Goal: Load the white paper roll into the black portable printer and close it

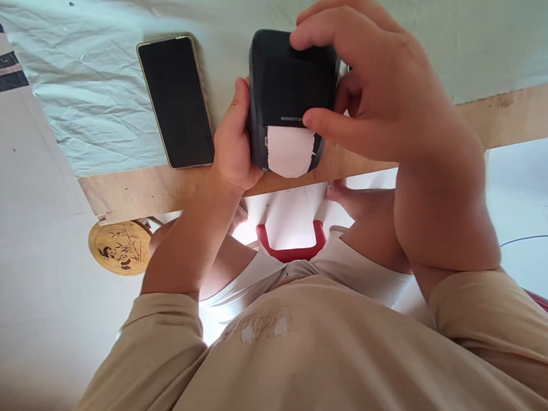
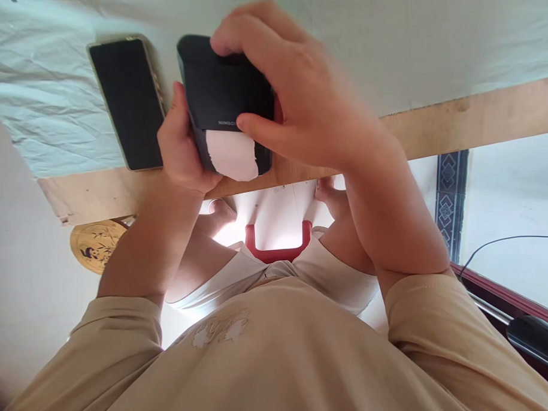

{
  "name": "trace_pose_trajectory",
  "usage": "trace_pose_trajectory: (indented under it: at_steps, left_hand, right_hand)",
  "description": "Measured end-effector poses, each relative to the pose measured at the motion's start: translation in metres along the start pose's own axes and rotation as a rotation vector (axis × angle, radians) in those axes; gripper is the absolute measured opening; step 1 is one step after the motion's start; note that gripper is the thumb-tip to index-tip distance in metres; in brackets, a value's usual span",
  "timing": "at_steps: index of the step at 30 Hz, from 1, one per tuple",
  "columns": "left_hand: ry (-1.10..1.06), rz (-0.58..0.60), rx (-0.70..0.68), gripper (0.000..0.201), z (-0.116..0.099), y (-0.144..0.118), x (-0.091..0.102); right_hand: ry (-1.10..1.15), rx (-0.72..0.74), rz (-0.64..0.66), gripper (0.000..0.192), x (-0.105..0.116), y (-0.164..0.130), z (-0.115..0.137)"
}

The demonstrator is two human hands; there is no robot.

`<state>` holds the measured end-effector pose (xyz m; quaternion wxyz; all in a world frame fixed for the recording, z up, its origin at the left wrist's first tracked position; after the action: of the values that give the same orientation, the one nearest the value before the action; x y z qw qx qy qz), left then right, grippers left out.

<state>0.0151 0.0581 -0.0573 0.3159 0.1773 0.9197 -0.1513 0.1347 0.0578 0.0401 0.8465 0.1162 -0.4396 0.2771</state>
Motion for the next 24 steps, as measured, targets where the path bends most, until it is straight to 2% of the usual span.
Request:
trace_pose_trajectory:
  at_steps: [3,8,13,16,19,21,24]
  left_hand:
    - [-0.013,-0.048,-0.020,0.038,0.001,-0.001,0.003]
    - [-0.107,-0.022,-0.045,0.030,-0.002,-0.001,0.003]
    - [-0.115,-0.020,0.011,0.034,-0.003,-0.001,0.000]
    - [-0.053,-0.003,-0.025,0.039,-0.007,-0.002,-0.005]
    - [0.005,0.019,-0.023,0.033,-0.007,-0.004,-0.006]
    - [0.015,0.017,-0.005,0.031,-0.004,-0.005,-0.004]
    - [0.033,-0.003,0.004,0.031,-0.001,-0.005,0.001]
  right_hand:
    - [-0.009,0.034,0.018,0.055,-0.003,0.002,0.001]
    - [-0.065,0.049,-0.006,0.061,-0.005,0.003,0.002]
    - [-0.036,0.009,-0.044,0.055,0.000,0.001,0.004]
    - [-0.084,-0.007,-0.205,0.044,0.013,-0.005,0.007]
    - [-0.158,-0.070,-0.438,0.027,0.027,-0.015,0.008]
    - [-0.157,-0.121,-0.555,0.028,0.032,-0.020,0.006]
    - [-0.133,-0.122,-0.615,0.026,0.033,-0.021,0.005]
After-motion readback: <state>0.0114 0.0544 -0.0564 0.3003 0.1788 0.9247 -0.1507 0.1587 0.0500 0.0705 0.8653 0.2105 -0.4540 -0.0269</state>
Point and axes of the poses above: each hand's wrist, its own y-axis towards the middle knuckle, its own x-axis out of the back of the hand, z = x × y, the point moved 6 cm from there along y, towards the middle knuckle, and after that the axes turned 7 degrees about z, right-handed, at the moved point
